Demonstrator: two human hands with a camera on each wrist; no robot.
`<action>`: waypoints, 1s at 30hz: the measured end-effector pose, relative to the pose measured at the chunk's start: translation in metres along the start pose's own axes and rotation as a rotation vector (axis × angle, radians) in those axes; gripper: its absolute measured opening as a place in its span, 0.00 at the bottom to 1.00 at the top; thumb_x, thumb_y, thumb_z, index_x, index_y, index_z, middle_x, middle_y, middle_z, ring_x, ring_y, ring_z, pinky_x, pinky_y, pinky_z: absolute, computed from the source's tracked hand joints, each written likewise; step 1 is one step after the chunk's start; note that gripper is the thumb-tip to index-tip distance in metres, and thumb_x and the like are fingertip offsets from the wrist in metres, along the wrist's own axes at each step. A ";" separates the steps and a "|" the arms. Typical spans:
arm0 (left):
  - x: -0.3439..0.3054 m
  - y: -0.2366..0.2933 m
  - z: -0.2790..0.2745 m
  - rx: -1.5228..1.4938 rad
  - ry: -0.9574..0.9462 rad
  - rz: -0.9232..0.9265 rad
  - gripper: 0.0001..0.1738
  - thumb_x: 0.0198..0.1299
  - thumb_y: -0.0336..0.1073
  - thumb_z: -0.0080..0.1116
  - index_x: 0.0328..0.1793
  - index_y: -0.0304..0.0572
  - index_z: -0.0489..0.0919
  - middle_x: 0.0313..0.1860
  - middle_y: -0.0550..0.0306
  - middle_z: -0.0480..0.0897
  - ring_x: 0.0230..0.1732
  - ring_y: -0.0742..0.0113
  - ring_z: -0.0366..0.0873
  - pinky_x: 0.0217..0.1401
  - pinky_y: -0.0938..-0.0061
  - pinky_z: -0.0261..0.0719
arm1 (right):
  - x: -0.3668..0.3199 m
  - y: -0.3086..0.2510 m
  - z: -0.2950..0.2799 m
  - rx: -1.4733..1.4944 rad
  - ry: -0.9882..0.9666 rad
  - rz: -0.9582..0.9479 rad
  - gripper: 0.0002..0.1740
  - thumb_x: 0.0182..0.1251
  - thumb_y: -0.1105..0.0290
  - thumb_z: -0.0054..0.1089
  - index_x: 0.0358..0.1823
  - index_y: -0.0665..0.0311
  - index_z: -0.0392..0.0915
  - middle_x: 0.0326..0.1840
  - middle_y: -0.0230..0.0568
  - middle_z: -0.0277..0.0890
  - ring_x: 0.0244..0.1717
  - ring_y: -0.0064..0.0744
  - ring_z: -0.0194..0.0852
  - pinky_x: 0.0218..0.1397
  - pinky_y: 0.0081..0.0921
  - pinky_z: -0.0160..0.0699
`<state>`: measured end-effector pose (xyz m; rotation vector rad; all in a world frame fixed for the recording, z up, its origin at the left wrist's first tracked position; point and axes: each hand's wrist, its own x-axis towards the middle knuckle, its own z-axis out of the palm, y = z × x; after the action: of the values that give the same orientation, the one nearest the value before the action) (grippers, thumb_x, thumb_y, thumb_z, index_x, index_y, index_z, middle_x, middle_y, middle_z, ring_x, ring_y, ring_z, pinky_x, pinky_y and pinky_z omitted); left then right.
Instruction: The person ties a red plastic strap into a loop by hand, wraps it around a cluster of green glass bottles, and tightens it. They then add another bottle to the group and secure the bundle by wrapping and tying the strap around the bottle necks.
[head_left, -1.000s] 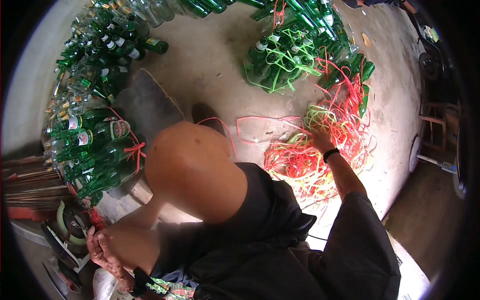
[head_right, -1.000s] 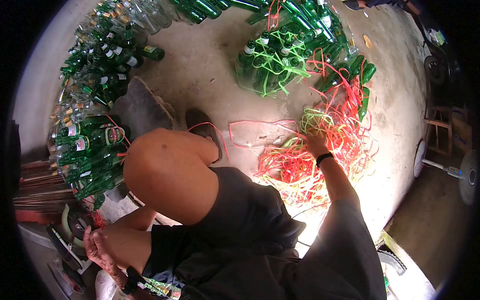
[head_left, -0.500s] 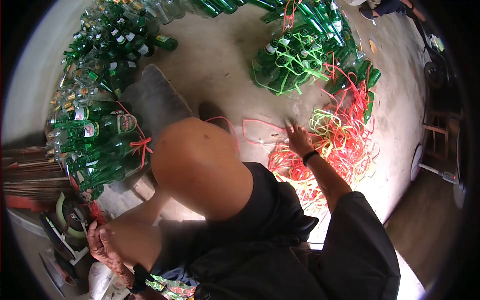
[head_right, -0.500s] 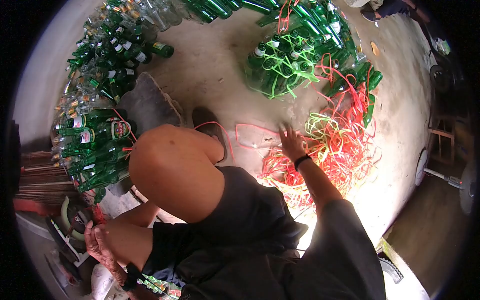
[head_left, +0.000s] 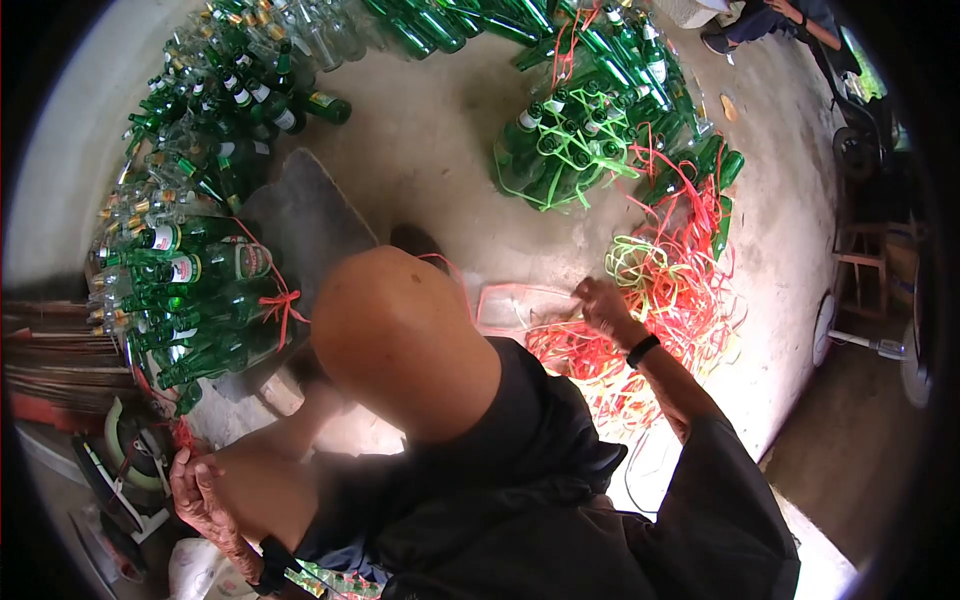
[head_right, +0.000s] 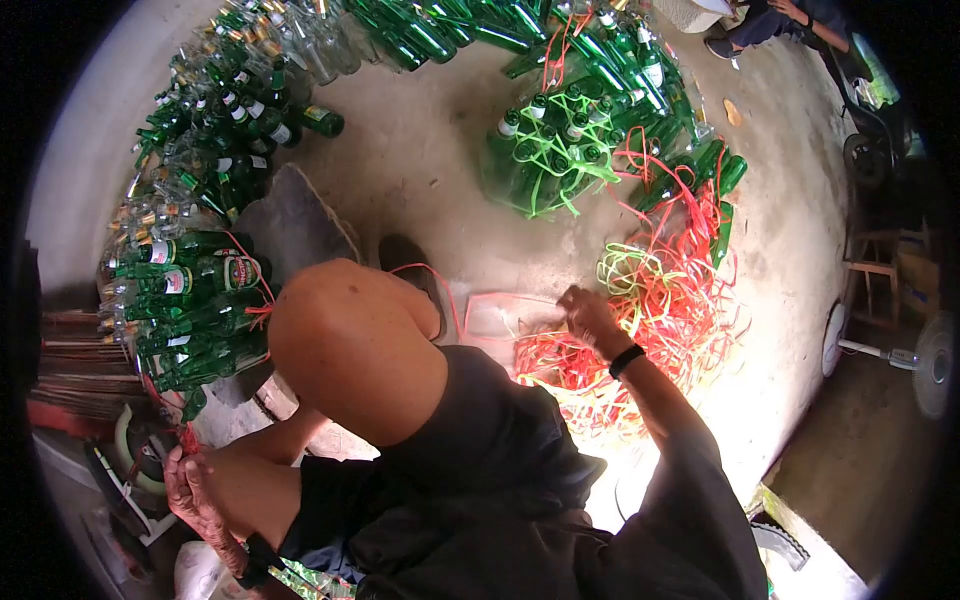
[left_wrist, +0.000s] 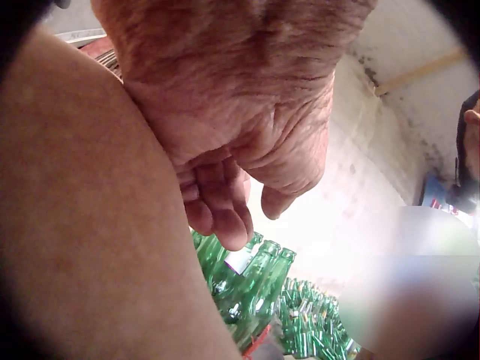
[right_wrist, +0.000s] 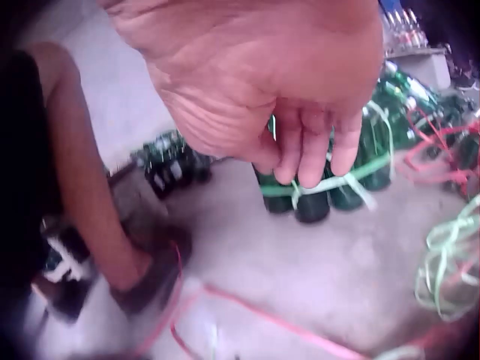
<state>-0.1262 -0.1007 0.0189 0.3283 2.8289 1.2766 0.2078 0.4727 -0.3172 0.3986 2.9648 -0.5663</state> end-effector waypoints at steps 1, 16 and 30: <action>-0.002 0.001 0.001 -0.021 0.022 -0.006 0.24 0.76 0.39 0.59 0.68 0.26 0.73 0.38 0.56 0.85 0.36 0.73 0.77 0.47 0.77 0.77 | 0.022 -0.010 -0.037 0.123 0.144 0.001 0.14 0.59 0.77 0.58 0.45 0.58 0.84 0.41 0.45 0.80 0.42 0.50 0.82 0.46 0.43 0.84; -0.008 0.000 -0.005 -0.033 0.028 -0.064 0.25 0.76 0.41 0.60 0.66 0.25 0.73 0.36 0.58 0.83 0.37 0.74 0.76 0.48 0.78 0.75 | 0.192 0.039 -0.210 -0.214 0.071 -0.029 0.39 0.48 0.77 0.68 0.67 0.55 0.71 0.61 0.46 0.77 0.65 0.55 0.75 0.67 0.46 0.78; -0.001 0.004 -0.005 0.048 -0.012 -0.088 0.23 0.76 0.41 0.59 0.67 0.29 0.75 0.38 0.59 0.85 0.36 0.74 0.75 0.46 0.78 0.75 | 0.194 0.049 -0.193 -0.523 -0.105 0.007 0.22 0.57 0.71 0.67 0.55 0.59 0.77 0.68 0.46 0.73 0.62 0.48 0.78 0.57 0.51 0.80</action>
<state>-0.1248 -0.1026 0.0250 0.2094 2.8330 1.1887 0.0262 0.6350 -0.1835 0.3110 2.8545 0.1906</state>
